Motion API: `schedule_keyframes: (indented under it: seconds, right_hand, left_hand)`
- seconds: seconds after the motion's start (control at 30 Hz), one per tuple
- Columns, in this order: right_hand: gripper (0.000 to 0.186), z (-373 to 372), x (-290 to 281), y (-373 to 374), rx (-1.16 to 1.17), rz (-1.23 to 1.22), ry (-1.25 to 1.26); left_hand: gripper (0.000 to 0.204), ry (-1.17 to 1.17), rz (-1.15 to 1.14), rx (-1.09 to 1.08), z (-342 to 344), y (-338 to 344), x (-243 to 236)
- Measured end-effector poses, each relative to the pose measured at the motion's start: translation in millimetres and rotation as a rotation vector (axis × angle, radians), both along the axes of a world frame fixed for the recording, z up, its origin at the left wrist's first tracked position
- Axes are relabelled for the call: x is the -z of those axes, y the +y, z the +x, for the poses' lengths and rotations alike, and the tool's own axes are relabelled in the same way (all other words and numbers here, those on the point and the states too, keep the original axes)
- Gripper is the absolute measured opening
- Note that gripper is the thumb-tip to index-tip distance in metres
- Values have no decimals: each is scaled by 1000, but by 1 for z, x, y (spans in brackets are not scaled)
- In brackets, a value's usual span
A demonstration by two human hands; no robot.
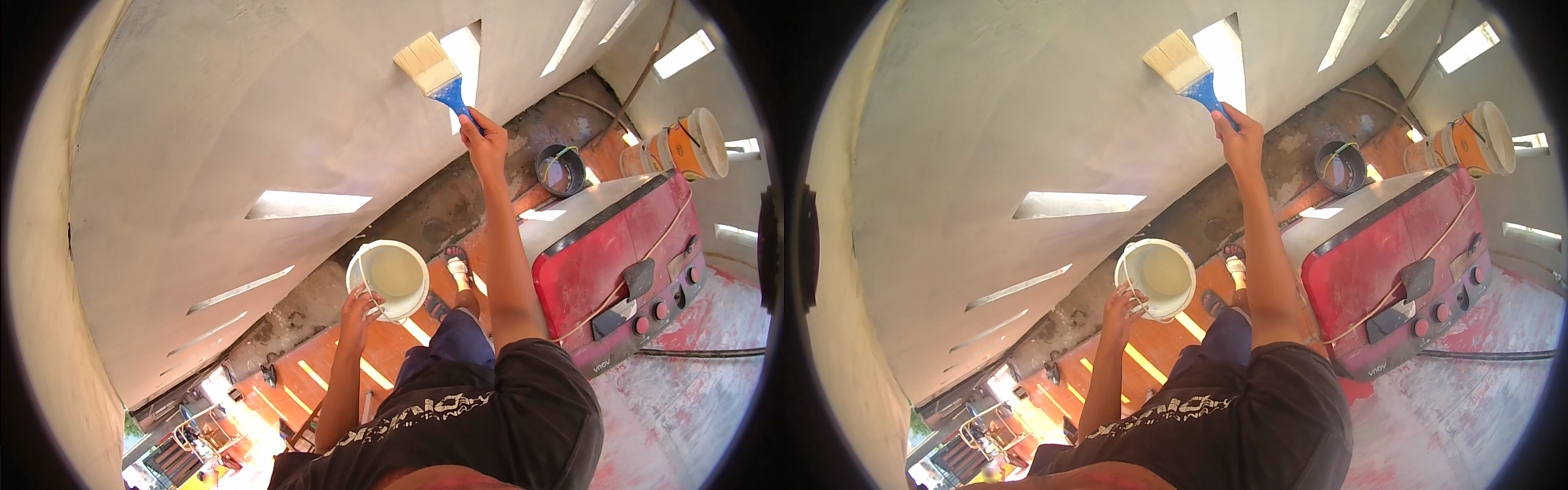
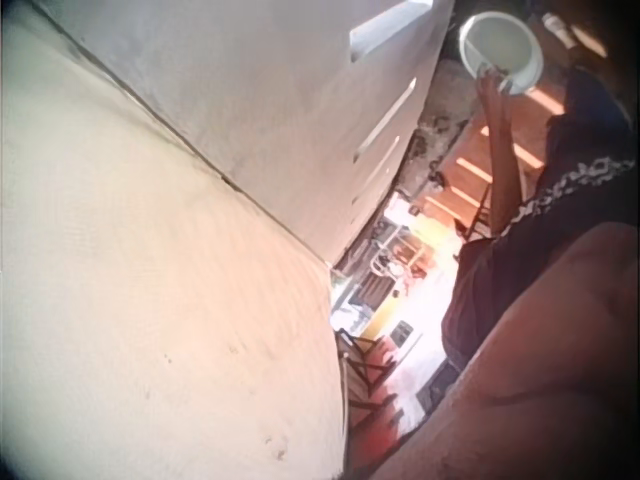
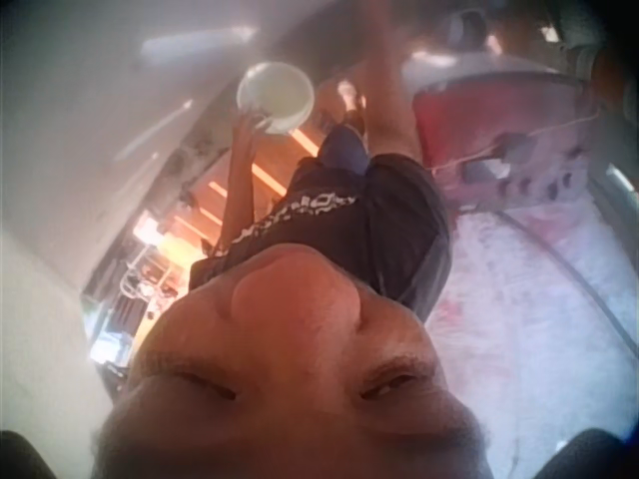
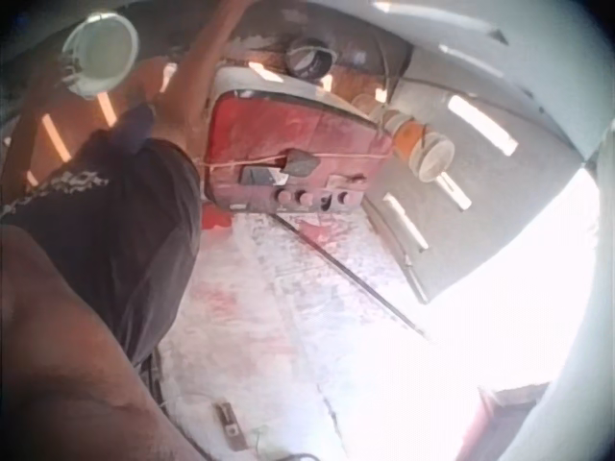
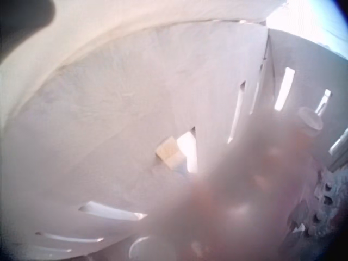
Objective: The person paints a ceiling using a paintbrush and a bucket of white paint. They repeatedly dip the brush into the bucket and apply paint to the ceiling surface in long strokes.
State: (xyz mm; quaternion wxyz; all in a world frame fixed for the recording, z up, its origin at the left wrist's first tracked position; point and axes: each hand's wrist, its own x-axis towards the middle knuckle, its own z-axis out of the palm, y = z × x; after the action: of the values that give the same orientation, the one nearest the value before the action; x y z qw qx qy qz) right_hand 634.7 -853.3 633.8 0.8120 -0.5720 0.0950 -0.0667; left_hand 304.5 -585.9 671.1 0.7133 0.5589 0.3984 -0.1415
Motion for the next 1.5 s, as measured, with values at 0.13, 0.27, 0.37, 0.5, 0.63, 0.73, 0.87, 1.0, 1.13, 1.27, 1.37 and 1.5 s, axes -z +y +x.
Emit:
schedule_keyframes:
  seconds: [0.13, 0.27, 0.37, 0.5, 0.63, 0.73, 0.87, 1.0, 1.13, 1.27, 1.37, 1.5]
  right_hand:
    - [26, 19, 110, 6, -92, -46, 163]
    - [29, -9, 223, -6, -47, -415, 405]
    - [30, -17, 262, -13, -120, -908, 654]
    - [32, 1, 217, -3, -131, -829, 421]
    - [30, -5, 91, -1, -68, -631, 346]
    - [27, -31, 1, -6, -27, -295, 182]
    - [26, -28, -36, -2, -41, 48, -156]
    - [30, 4, 56, 12, -273, 34, -35]
    - [29, -24, 205, 22, -148, -347, 308]
    - [32, -42, 247, 27, -154, -751, 450]
    - [35, -27, 174, 35, -143, -802, 305]
    - [32, -42, 10, 32, -113, -352, 245]
  left_hand:
    - [43, 31, -13, -29, 5, -1, 1]
    - [45, 62, -17, -44, 6, -3, 3]
    - [46, 53, -21, -29, 5, -5, 6]
    - [49, 51, 2, -8, 3, -7, 11]
    - [49, 16, -30, 6, -1, -5, 17]
    - [48, 15, -37, 0, -8, -3, 23]
    - [46, 13, -33, -10, -15, 0, 26]
    - [46, 11, -25, -25, -20, 3, 21]
    - [47, 23, -28, -45, -24, 1, 19]
    - [49, 9, 26, -13, -26, -1, 17]
    - [51, -13, 12, -9, -26, -1, 12]
    - [52, -9, 5, -6, -26, -1, 6]
